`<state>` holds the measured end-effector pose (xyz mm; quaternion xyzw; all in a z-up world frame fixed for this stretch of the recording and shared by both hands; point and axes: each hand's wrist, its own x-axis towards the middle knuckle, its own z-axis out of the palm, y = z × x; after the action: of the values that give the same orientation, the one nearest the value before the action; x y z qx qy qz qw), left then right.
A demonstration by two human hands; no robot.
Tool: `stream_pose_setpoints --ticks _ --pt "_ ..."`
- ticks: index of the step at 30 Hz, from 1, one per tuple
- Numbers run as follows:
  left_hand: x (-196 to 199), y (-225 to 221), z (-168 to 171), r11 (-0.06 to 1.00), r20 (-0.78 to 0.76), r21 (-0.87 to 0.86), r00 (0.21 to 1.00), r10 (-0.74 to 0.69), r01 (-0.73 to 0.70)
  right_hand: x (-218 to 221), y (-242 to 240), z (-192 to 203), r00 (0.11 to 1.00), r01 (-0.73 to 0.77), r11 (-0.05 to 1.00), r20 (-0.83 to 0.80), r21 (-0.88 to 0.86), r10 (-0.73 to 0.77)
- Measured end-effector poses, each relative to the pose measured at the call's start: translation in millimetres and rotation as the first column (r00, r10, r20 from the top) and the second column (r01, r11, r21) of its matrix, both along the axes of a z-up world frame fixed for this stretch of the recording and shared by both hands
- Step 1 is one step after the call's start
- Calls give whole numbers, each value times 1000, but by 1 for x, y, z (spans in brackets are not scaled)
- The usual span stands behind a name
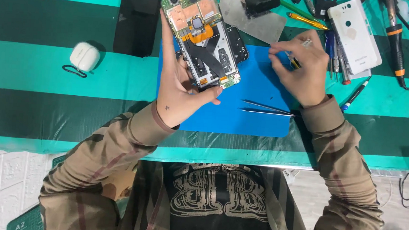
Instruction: Reinstalling a motherboard into a mobile phone, connecting internal ribbon cables, and fastening screws.
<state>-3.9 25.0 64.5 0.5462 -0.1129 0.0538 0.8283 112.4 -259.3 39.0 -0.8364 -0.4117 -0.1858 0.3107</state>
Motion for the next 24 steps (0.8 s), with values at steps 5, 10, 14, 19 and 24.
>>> stream_pose_setpoints --ticks 5,10,14,19,24 --pt "2 -1 -2 1000 -67 -22 997 -23 22 0 3 -7 992 39 999 -122 -18 -41" --pt "2 -2 -3 1000 -121 -7 993 -7 7 1 3 -9 983 73 997 -167 -9 -73" --pt "2 0 -6 1000 -38 11 999 -9 10 2 3 -11 981 75 997 -182 -4 -75" --pt "3 -1 -3 1000 -90 9 996 -9 10 -1 2 -7 971 83 996 -225 19 -77" --pt "8 1 -10 1000 -53 17 999 -8 9 -2 -11 0 999 41 998 20 -49 -40"
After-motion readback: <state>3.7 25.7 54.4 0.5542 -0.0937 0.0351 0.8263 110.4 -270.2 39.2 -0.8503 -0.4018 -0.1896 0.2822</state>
